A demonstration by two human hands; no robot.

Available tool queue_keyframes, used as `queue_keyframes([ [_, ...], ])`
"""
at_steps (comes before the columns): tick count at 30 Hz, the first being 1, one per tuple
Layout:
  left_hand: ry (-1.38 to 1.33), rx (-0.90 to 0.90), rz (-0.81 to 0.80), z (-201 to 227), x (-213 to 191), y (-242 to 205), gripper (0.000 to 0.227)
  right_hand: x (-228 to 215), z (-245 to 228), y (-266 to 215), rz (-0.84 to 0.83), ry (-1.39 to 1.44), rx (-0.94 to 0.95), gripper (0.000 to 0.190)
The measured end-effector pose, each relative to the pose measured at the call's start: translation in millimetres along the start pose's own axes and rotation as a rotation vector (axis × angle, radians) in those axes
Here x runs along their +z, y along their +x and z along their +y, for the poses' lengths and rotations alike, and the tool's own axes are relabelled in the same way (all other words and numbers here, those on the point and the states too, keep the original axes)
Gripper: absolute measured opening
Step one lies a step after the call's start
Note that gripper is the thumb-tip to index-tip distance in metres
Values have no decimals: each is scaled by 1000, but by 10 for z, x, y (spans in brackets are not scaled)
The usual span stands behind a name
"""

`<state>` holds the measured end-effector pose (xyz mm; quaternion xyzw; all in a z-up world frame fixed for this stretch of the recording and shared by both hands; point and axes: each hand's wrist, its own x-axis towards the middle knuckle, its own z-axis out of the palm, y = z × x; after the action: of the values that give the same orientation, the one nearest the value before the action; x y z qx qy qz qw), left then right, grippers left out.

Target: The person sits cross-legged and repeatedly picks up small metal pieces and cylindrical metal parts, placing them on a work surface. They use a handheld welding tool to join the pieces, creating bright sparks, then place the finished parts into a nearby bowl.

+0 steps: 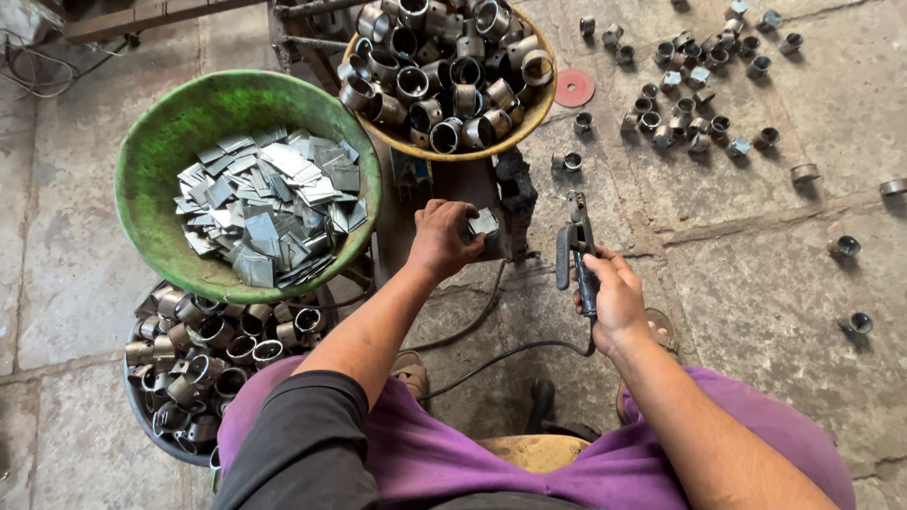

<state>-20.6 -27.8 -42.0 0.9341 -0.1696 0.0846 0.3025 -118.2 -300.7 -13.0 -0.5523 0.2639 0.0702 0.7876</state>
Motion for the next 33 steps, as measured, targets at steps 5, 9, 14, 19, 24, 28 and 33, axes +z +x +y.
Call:
queue_keyframes([
  [5, 2, -11, -19, -4, 1, -5, 40, 31, -14, -14, -1, -42, -7, 37],
  [9, 32, 25, 7, -3, -4, -39, 47, 31, 13, -1, 3, -51, -12, 38],
  [14, 67, 12, -1, -18, -24, -67, 51, 32, 65, 24, -9, -50, -26, 38],
  [19, 45, -16, -44, -2, -59, -63, 49, 36, 84, 12, -20, -61, -25, 38],
  [24, 46, 6, -60, 17, -86, -59, 50, 55, 65, 0, -23, -55, -15, 40],
  [28, 73, 50, -45, 45, -90, -35, 58, 64, 42, -16, -26, -81, -2, 40],
  [33, 70, -35, -136, 80, -101, 13, 60, 66, 52, -25, -27, -89, -13, 40],
])
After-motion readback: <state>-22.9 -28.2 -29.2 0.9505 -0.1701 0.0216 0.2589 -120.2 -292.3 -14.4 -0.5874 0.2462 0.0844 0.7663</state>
